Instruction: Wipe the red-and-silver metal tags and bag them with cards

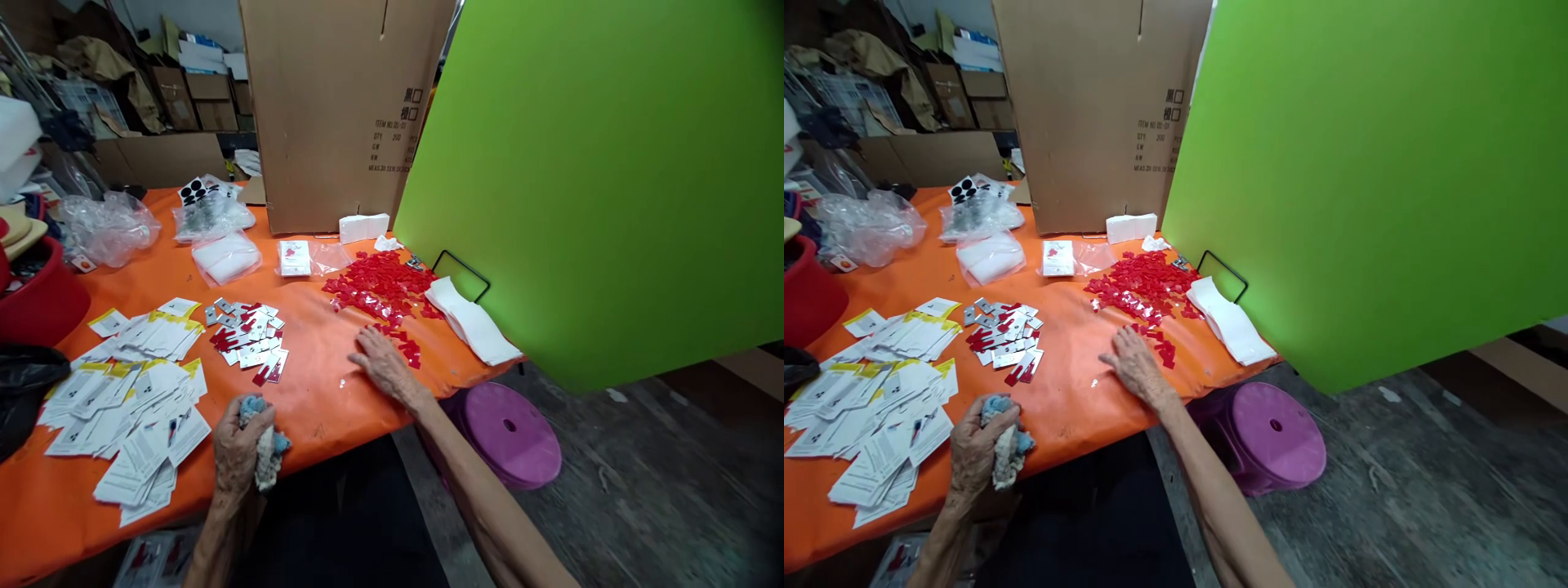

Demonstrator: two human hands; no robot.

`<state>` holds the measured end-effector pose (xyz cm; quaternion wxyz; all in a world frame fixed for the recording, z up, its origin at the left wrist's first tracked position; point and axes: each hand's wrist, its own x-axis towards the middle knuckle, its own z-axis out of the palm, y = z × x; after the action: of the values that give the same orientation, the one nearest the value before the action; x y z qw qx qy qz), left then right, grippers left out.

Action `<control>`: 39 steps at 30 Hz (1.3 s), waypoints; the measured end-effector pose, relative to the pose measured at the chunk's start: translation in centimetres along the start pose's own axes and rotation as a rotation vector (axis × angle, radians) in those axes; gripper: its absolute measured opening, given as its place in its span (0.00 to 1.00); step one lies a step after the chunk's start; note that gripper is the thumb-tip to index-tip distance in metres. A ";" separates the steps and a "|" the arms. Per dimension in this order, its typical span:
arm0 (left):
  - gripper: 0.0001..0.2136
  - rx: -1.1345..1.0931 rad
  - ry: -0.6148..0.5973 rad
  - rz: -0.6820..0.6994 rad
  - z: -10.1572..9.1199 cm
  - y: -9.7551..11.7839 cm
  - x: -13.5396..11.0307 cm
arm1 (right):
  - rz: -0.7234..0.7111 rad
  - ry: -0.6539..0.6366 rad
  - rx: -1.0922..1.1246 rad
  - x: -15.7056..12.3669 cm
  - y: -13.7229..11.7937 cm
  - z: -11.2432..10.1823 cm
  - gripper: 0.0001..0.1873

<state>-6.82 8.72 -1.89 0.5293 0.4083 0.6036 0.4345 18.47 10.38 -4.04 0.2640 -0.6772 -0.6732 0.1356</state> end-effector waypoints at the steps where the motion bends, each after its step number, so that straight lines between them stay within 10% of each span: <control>1: 0.20 -0.048 -0.024 -0.038 -0.2 -0.1 0.1 | 0.020 0.091 0.052 -0.3 1.2 -0.8 0.22; 5: 0.22 -0.086 -0.052 -0.080 -0.3 -0.5 0.2 | 0.133 0.339 -0.011 -3.8 5.2 -2.5 0.26; 9: 0.22 -0.070 -0.002 -0.071 0.2 -0.7 0.0 | 0.376 0.120 -0.386 -5.4 6.3 -1.0 0.43; 14: 0.24 -0.084 0.049 -0.106 1.0 -0.1 -0.6 | 0.495 -0.033 -0.436 2.0 5.7 -0.3 0.47; 20: 0.27 -0.117 0.060 -0.219 1.0 0.3 -0.6 | 0.396 0.087 -0.429 10.8 4.5 0.9 0.32; 26: 0.29 -0.130 0.045 -0.242 0.7 0.1 -0.1 | 0.259 0.061 -0.381 11.3 5.1 0.7 0.15; 33: 0.28 -0.162 0.098 -0.238 1.2 0.3 -0.4 | 0.334 0.144 -0.348 13.8 9.5 -3.6 0.27; 39: 0.29 -0.129 0.088 -0.283 1.1 0.0 -0.1 | 0.442 0.091 -0.266 15.6 9.4 -1.6 0.38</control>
<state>-5.74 8.73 -1.90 0.5836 0.2647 0.6485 0.4109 28.07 25.92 -5.12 0.1664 -0.8420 -0.5084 0.0698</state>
